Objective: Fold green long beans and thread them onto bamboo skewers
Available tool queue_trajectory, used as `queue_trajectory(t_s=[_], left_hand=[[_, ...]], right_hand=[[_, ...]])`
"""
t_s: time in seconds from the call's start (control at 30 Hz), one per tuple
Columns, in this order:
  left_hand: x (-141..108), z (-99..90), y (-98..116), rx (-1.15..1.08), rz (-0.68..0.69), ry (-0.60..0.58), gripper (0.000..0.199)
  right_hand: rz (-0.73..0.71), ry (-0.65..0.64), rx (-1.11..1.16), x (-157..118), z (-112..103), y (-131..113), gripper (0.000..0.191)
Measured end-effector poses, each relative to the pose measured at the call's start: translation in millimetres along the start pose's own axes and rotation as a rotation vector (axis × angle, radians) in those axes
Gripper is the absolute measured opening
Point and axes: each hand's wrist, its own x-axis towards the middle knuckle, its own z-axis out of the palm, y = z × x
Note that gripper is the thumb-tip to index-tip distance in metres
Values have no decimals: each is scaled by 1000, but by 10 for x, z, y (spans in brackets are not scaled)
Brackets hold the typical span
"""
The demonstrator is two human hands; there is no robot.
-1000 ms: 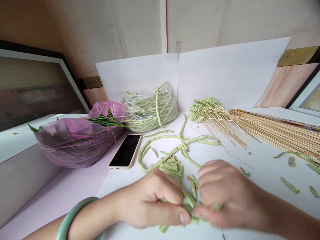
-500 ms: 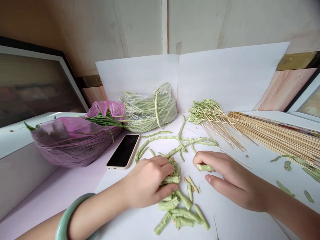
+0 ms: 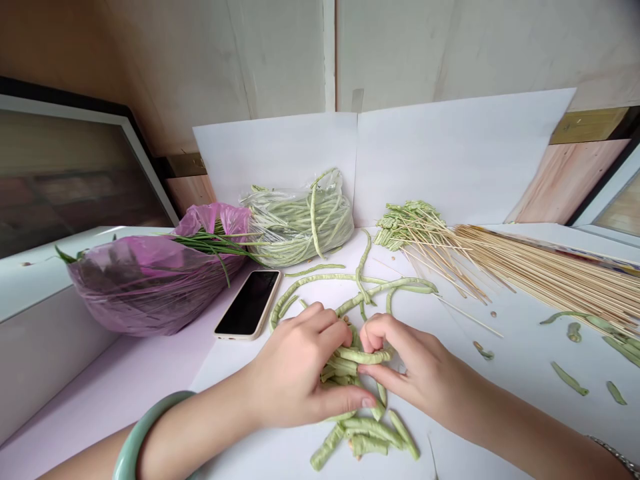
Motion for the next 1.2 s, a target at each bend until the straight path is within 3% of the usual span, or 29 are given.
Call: queue_trajectory(t_s=[0.27, 0.43, 0.53, 0.6, 0.67, 0.87, 1.03, 1.1, 1.2], left_hand=[[-32, 22, 46, 18, 94, 52, 22], [-64, 14, 21, 45, 117, 208, 13], [-67, 16, 13, 49, 121, 235, 11], [-63, 18, 17, 44, 120, 221, 12], [-57, 15, 30, 34, 123, 202, 12], [-56, -3, 72, -19, 138, 165, 14], [-68, 33, 68, 9, 162, 194, 27], [-67, 30, 67, 27, 190, 151, 30], [-57, -21, 85, -1, 270, -11, 33]], right_hand=[[-263, 162, -66, 12, 71, -46, 22], [-147, 172, -51, 32, -14, -19, 17], [-141, 168, -52, 45, -70, -7, 12], [-210, 172, -77, 59, -80, -25, 7], [-262, 198, -127, 75, -69, -58, 14], [-324, 305, -267, 87, -15, -180, 22], [-375, 331, -350, 42, 1, -194, 23], [-412, 306, -389, 33, -19, -175, 25], [-508, 228, -458, 32, -76, -175, 32]])
